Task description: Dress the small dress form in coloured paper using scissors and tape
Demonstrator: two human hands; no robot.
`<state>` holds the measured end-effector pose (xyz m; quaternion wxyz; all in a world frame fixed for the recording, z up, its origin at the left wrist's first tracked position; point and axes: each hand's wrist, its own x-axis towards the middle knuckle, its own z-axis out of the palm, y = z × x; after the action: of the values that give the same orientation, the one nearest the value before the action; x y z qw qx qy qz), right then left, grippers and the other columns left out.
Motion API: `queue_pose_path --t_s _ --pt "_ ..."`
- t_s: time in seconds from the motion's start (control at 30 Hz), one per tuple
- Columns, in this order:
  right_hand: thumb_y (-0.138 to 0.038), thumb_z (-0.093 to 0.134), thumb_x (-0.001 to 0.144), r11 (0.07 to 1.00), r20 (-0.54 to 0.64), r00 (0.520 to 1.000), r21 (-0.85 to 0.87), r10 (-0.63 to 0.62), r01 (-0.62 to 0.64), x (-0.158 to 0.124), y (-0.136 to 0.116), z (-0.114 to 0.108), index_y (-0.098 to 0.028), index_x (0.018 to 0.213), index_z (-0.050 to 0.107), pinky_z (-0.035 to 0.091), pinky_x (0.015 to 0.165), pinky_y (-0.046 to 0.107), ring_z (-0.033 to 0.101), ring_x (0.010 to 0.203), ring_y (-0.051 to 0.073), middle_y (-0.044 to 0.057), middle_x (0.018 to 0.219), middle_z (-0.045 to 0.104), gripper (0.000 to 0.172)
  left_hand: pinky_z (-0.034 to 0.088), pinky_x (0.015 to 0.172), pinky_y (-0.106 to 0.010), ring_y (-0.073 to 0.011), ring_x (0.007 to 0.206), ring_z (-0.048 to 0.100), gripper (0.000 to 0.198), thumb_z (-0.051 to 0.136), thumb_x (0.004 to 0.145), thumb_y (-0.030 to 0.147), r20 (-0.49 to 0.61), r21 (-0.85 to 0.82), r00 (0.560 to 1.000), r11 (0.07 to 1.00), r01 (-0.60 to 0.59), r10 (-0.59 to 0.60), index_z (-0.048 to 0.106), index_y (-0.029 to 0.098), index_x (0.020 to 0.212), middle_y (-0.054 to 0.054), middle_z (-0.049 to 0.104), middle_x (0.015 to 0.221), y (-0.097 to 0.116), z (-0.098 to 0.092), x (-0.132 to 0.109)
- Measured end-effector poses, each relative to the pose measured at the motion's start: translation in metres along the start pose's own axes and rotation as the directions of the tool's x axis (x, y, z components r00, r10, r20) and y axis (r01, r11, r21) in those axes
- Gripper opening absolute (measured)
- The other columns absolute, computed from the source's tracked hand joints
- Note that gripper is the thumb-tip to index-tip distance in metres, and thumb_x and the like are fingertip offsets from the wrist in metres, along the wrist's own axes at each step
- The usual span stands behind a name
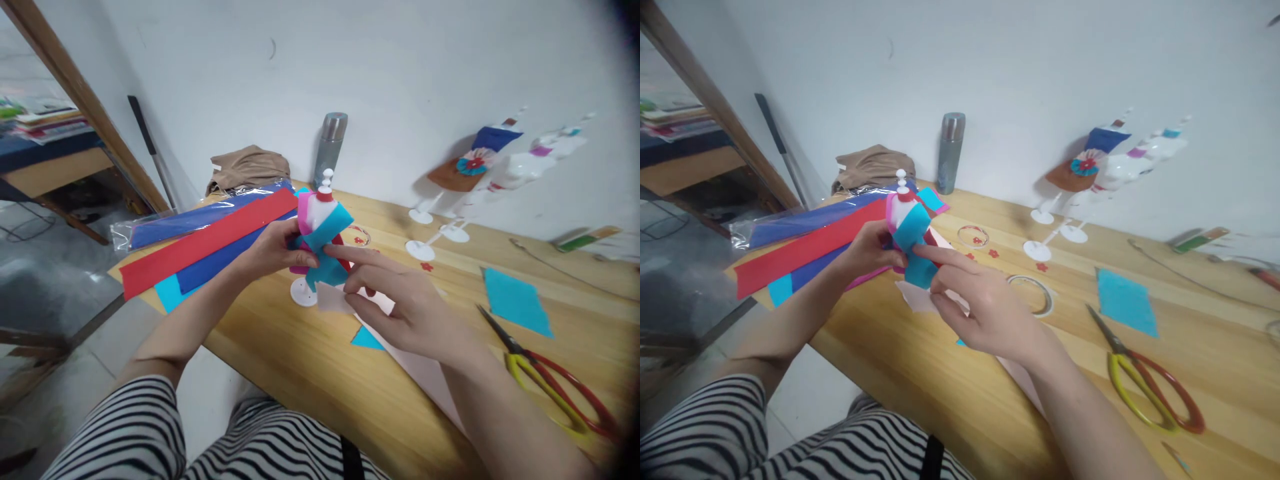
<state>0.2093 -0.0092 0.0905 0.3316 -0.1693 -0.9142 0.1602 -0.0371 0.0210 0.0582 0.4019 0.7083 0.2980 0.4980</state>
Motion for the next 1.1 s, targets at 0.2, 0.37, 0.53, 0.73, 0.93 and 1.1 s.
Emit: queue_pose_path --t_s 0.2,0.37,0.53,0.73,0.93,1.1 --pt "-0.006 0.052 0.092 0.999 -0.015 1.0 -0.033 -0.014 0.014 0.001 -0.002 0.003 -0.022 0.083 0.057 0.06 0.073 0.031 0.077 0.104 0.022 0.018 0.138 0.069 0.018 0.054 0.067 -0.029 -0.0174 0.072 0.064 0.053 0.093 0.064 0.057 0.022 0.02 1.0 1.0 -0.008 0.007 0.074 0.017 0.093 -0.004 0.072 0.083 -0.003 -0.005 -0.001" --pt "-0.008 0.052 0.093 0.992 -0.056 0.998 -0.122 -0.018 0.011 -0.002 -0.002 0.005 -0.02 0.082 0.058 0.059 0.075 0.032 0.076 0.107 0.023 0.02 0.141 0.067 0.017 0.056 0.08 -0.033 -0.0256 0.092 0.07 0.067 0.095 0.058 0.057 0.023 0.054 0.999 0.998 -0.028 0.027 0.073 0.016 0.107 -0.009 0.076 0.1 -0.003 -0.003 0.0" --pt "-0.01 0.05 0.093 0.966 -0.039 0.998 -0.256 -0.044 0.032 -0.001 -0.006 0.007 -0.02 0.08 0.059 0.05 0.055 0.028 0.074 0.076 0.016 0.015 0.138 0.071 0.019 0.056 0.078 -0.03 -0.0244 0.096 0.07 0.062 0.095 0.065 0.044 -0.041 0.009 0.996 0.997 -0.075 0.075 0.065 0.018 0.112 -0.008 0.074 0.106 -0.002 0.004 0.0" --pt "-0.009 0.05 0.091 0.873 -0.028 0.997 -0.485 -0.069 0.047 -0.002 -0.023 0.014 -0.023 0.073 0.058 0.041 0.049 0.032 0.064 0.06 0.015 0.012 0.128 0.076 0.023 0.05 0.063 -0.027 -0.0156 0.07 0.061 0.045 0.093 0.065 0.045 -0.272 0.235 0.962 0.971 0.054 0.012 0.068 0.016 0.089 -0.002 0.07 0.08 0.007 0.015 -0.007" --pt "-0.01 0.052 0.09 0.976 -0.121 0.99 -0.193 0.078 -0.101 -0.003 -0.032 0.013 -0.024 0.077 0.057 0.049 0.058 0.031 0.069 0.07 0.017 0.007 0.101 0.081 0.02 0.051 0.064 -0.03 -0.0192 0.074 0.064 0.04 0.093 0.066 0.045 -0.274 0.285 0.961 0.958 0.039 0.042 0.076 0.018 0.089 -0.004 0.072 0.083 0.007 0.013 -0.008" --pt "-0.027 0.063 0.088 0.781 -0.02 0.835 0.367 0.55 -0.506 -0.003 -0.012 0.0 -0.023 0.071 0.059 0.04 0.049 0.026 0.051 0.052 0.012 -0.003 0.058 0.056 0.018 0.056 0.087 -0.037 -0.0294 0.103 0.071 0.064 0.097 0.06 0.043 -0.221 0.294 0.975 0.955 0.036 0.031 0.076 0.017 0.114 -0.01 0.078 0.107 0.007 0.007 -0.01"
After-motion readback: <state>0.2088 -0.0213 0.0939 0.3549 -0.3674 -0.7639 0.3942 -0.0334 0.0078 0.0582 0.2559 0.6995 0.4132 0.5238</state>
